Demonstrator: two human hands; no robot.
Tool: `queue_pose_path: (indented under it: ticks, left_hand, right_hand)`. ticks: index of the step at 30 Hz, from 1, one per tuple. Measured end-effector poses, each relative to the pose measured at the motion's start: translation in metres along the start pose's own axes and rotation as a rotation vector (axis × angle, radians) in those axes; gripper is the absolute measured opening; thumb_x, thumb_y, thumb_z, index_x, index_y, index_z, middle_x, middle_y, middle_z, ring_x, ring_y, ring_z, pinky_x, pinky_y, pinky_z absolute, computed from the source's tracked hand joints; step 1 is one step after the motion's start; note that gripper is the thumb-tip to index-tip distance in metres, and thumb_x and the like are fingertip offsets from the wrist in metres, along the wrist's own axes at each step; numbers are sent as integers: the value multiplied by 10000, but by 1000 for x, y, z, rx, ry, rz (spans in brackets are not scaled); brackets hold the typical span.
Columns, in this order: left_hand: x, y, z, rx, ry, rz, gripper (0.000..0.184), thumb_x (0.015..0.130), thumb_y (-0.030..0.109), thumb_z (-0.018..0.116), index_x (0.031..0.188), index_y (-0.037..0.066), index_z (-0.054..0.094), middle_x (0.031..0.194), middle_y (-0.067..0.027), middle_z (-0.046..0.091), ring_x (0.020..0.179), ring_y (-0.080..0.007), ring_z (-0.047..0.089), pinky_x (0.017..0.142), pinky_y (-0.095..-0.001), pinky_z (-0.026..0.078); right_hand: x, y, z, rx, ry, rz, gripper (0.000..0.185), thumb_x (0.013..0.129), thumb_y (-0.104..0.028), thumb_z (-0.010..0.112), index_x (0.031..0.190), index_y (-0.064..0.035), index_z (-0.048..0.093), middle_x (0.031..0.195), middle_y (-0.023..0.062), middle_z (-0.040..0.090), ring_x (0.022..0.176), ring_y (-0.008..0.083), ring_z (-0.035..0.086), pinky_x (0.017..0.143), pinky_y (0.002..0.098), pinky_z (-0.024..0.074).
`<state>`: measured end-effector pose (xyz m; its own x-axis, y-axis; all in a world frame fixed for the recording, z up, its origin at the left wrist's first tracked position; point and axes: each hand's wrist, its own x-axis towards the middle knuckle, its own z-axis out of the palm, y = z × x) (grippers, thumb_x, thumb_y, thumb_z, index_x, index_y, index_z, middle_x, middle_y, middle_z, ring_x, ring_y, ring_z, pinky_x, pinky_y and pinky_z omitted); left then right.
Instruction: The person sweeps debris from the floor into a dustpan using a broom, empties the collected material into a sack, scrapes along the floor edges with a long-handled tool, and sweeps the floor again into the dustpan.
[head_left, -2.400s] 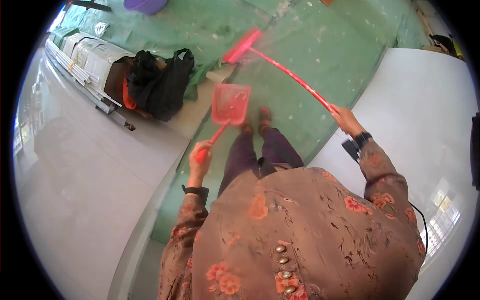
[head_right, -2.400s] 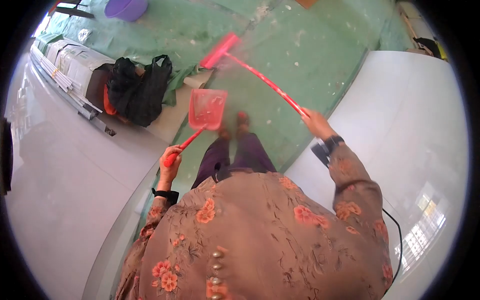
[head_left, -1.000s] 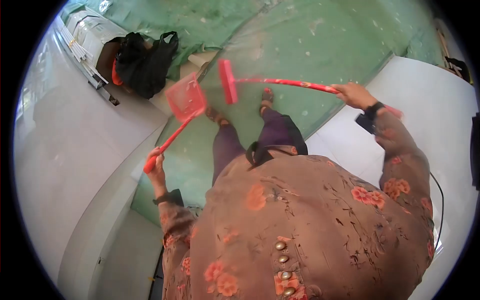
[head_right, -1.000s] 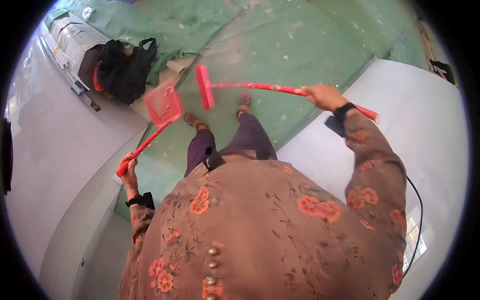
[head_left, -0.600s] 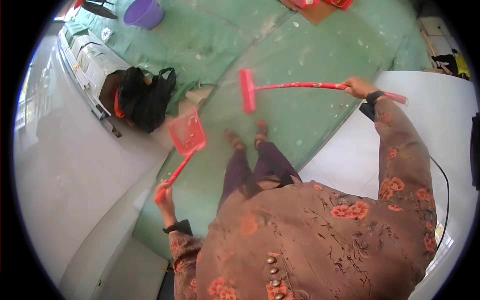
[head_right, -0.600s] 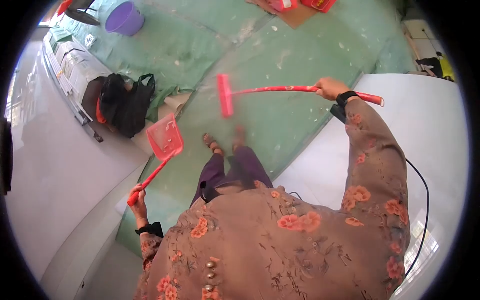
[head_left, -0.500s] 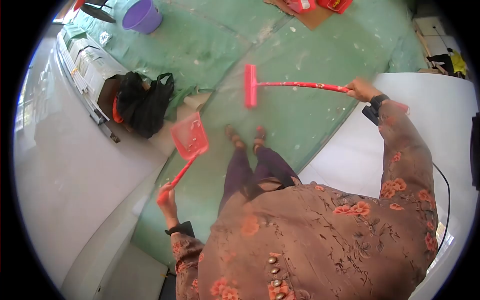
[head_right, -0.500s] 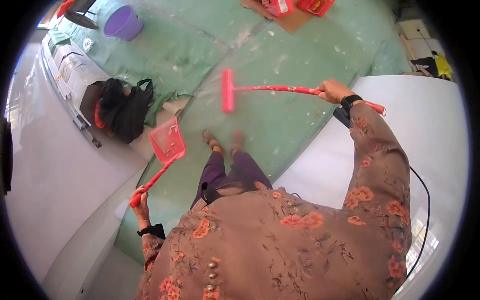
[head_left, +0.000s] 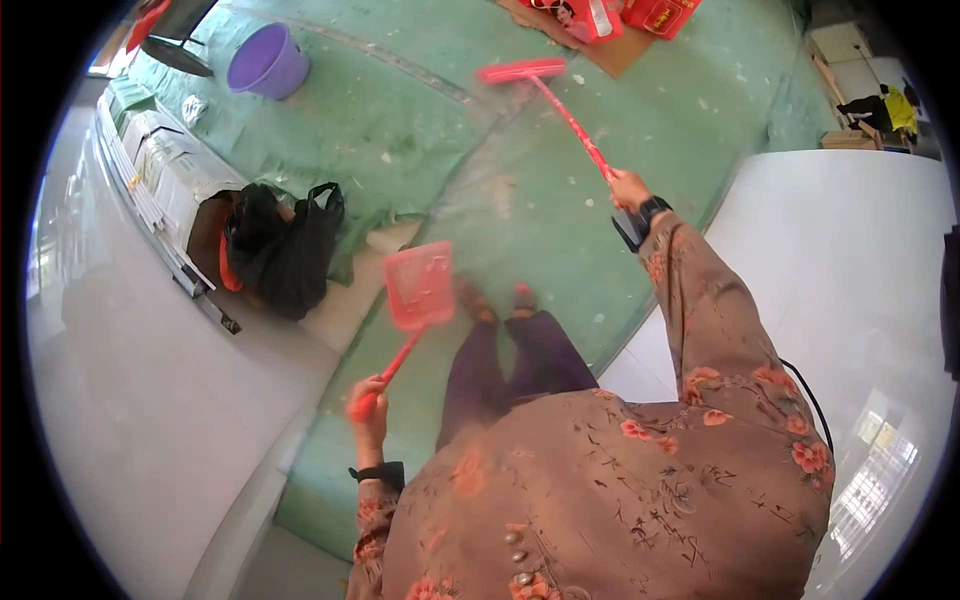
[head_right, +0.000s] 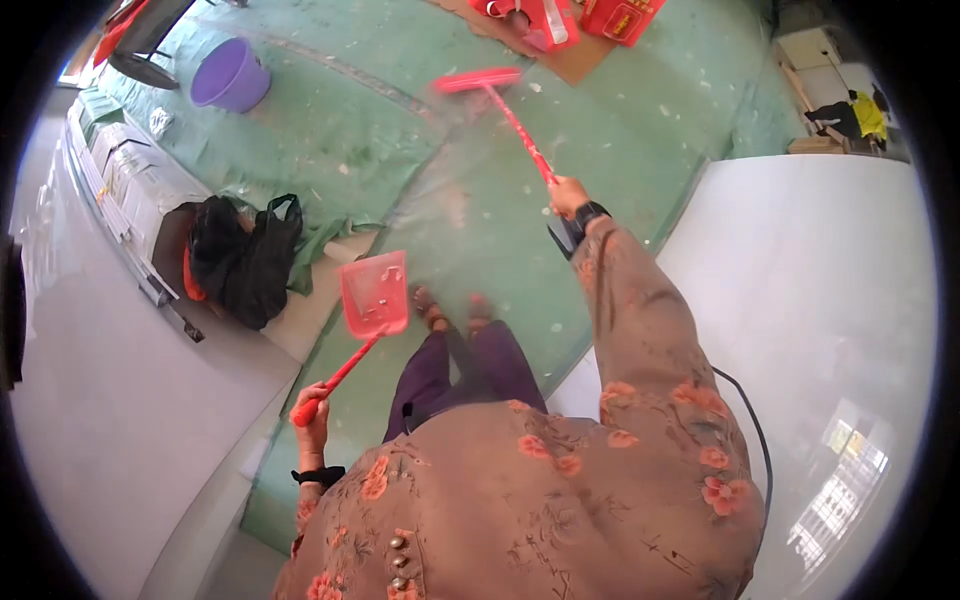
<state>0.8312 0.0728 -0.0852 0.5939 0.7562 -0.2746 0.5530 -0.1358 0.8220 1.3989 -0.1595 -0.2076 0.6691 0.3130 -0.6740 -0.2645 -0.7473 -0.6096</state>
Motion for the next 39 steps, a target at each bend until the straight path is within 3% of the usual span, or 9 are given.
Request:
queue_pose_path:
  ticks: [5, 10, 11, 16, 20, 25, 29, 33, 39]
  left_hand:
    - [10, 0, 13, 22, -76, 24, 200, 687, -77, 545, 838, 46, 590, 959, -125, 615, 906, -222, 592, 813, -304, 454]
    - [27, 8, 28, -8, -122, 62, 196, 688, -66, 551, 846, 45, 584, 952, -128, 614, 893, -234, 596, 801, -306, 457]
    - [32, 9, 32, 10, -139, 69, 195, 689, -61, 552, 850, 46, 583, 949, -125, 614, 889, -235, 597, 798, -307, 457]
    - [49, 19, 46, 1, -190, 125, 196, 689, -51, 553, 853, 51, 582, 939, -112, 614, 878, -231, 595, 789, -308, 456]
    - [52, 41, 70, 37, -212, 113, 184, 686, -35, 557, 849, 41, 595, 964, -118, 617, 910, -226, 594, 822, -306, 449]
    - [46, 50, 116, 64, -201, 94, 203, 675, -51, 546, 848, 41, 596, 977, -114, 615, 916, -223, 593, 830, -304, 448]
    - [42, 66, 143, 55, -182, 83, 212, 672, -63, 541, 843, 53, 592, 958, -106, 617, 896, -224, 592, 812, -303, 450]
    - [42, 70, 160, 110, -192, 111, 223, 668, -67, 539, 846, 60, 584, 944, -111, 615, 888, -241, 594, 793, -310, 452]
    - [50, 69, 181, 160, -208, 111, 231, 651, -56, 545, 842, 65, 588, 943, -125, 613, 890, -271, 597, 782, -318, 457]
  right_hand:
    - [-29, 37, 22, -426, 47, -50, 260, 859, -232, 414, 890, -27, 571, 719, 223, 592, 620, 369, 574, 530, 449, 422]
    - [-178, 84, -8, -367, -111, 58, 218, 872, -239, 428, 910, -49, 529, 601, 118, 516, 534, 222, 535, 490, 393, 410]
    - [-204, 70, -16, -252, -162, 173, 294, 892, -221, 436, 1158, -118, 509, 544, 8, 433, 349, 83, 373, 288, 253, 299]
    - [-255, 11, -47, -9, -184, 430, 383, 899, -235, 432, 1278, -175, 450, 519, -29, 406, 325, 64, 353, 282, 229, 281]
    - [-173, 19, -63, 13, -160, 106, 390, 917, -273, 399, 1290, -165, 435, 497, -16, 417, 315, 79, 374, 280, 235, 305]
    - [6, 6, -46, 91, -140, -81, 205, 879, -216, 462, 937, -43, 556, 503, 34, 470, 380, 155, 458, 350, 322, 373]
    - [63, 19, -23, -322, -135, -281, 213, 869, -221, 462, 949, -49, 559, 543, 82, 512, 431, 189, 504, 411, 349, 396]
    - [-37, 30, -45, -409, -127, -117, 248, 842, -206, 429, 1028, -73, 524, 835, 193, 597, 762, 369, 560, 677, 442, 434]
    - [-172, 135, -98, -614, -154, -98, 314, 849, -178, 454, 1152, -98, 443, 873, 221, 586, 830, 412, 551, 681, 487, 431]
